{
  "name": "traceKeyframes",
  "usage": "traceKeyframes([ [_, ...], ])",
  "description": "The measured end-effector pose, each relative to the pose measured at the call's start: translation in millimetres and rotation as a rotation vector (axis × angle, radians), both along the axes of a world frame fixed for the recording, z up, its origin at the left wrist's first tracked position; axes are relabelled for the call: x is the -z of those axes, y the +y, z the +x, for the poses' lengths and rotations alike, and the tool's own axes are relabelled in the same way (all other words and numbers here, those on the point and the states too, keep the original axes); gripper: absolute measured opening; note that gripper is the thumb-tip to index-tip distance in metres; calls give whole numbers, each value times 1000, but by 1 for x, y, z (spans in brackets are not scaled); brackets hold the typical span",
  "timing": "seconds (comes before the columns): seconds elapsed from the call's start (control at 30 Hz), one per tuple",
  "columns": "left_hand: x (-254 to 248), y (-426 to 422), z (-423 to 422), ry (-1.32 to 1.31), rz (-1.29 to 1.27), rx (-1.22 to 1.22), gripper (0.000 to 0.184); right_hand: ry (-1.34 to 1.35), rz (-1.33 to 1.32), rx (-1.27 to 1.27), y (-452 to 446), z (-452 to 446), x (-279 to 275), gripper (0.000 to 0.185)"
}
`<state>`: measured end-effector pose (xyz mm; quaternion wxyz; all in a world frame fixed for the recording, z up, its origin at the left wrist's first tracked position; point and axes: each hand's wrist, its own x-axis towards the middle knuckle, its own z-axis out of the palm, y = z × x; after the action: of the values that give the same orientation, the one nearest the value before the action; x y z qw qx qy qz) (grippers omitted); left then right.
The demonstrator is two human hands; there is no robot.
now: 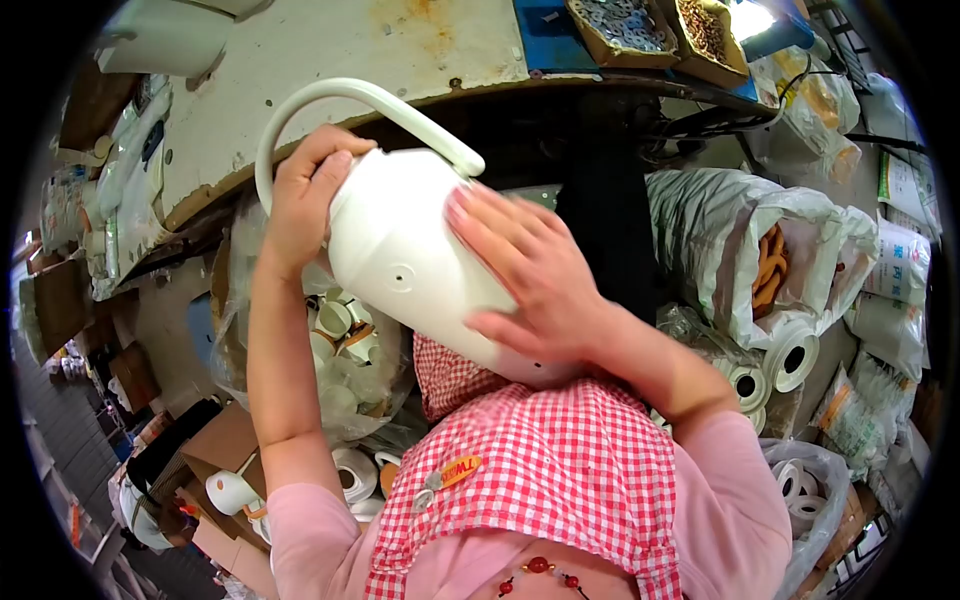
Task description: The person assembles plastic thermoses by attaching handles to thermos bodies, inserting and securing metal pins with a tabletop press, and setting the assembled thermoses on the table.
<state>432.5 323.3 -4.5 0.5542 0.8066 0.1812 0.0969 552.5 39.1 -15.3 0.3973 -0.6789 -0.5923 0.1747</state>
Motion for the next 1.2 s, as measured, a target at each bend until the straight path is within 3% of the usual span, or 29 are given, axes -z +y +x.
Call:
traceKeyframes([
  [0.1, 2, -4, 3, -13, 12, 5, 21, 44, -42, 12, -20, -7, 9, 82],
  [0.17, 3, -2, 15, 11, -16, 9, 23, -26, 129, 87, 7, 7, 17, 76],
  [0.23, -4, 7, 8, 75, 58, -2, 24, 88, 174, 161, 15, 29, 26, 52],
  [0.27, -9, 18, 6, 119, 135, -18, 25, 172, -111, 128, 4, 37, 26, 44],
  [0.33, -12, 39, -26, 136, 89, -215, 27, 93, -249, 382, -48, 52, 52, 32],
  [0.37, -5, 55, -48, 129, -21, -316, 27, -52, -97, 629, -80, 53, 73, 29],
  [0.4, -16, 47, -57, 145, -104, -474, 27, -25, -91, 769, -102, 56, 66, 26],
  [0.43, -4, 63, -83, 196, 19, -432, 27, 15, -90, 908, -118, 52, 58, 25],
  [0.47, -1, 54, -93, 257, -205, -653, 27, 342, -69, 881, -119, 43, 52, 22],
  [0.5, 10, 46, -102, 278, -306, -632, 29, 715, 45, 769, -107, 30, 38, 27],
  [0.53, 17, 28, -104, 244, -462, -641, 29, 889, 166, 693, -89, 9, 41, 30],
  [0.6, 26, -27, -93, 342, -406, -744, 32, 1075, 112, 541, -77, -10, 43, 34],
  [0.63, 43, -36, -104, 463, -455, -639, 42, 1094, -69, 477, -78, -11, 40, 35],
  [0.67, 53, -51, -111, 453, -529, -682, 44, 1256, 5, 393, -76, 0, 36, 29],
  [0.7, 65, -61, -120, 468, -590, -689, 47, 1240, 17, 402, -80, 13, 35, 29],
  [0.77, 57, -81, -119, 519, -539, -713, 47, 795, -8, 611, -90, 37, 36, 20],
  [0.83, 62, -79, -123, 483, -543, -704, 46, 684, 97, 750, -93, 70, 35, 9],
  [0.87, 65, -80, -123, 457, -551, -705, 45, 510, 161, 783, -96, 88, 31, 9],
  [0.97, 59, -82, -118, 522, -483, -741, 46, 470, 270, 799, -79, 128, 20, 11],
  [1.1, 55, -83, -103, 538, -497, -803, 45, -8, 318, 822, -34, 203, 10, 10],
  [1.17, 52, -86, -94, 536, -501, -796, 45, -341, 236, 886, -16, 250, 17, 14],
  [1.2, 57, -86, -99, 463, -520, -769, 44, -440, 43, 910, -10, 269, 23, 15],
])
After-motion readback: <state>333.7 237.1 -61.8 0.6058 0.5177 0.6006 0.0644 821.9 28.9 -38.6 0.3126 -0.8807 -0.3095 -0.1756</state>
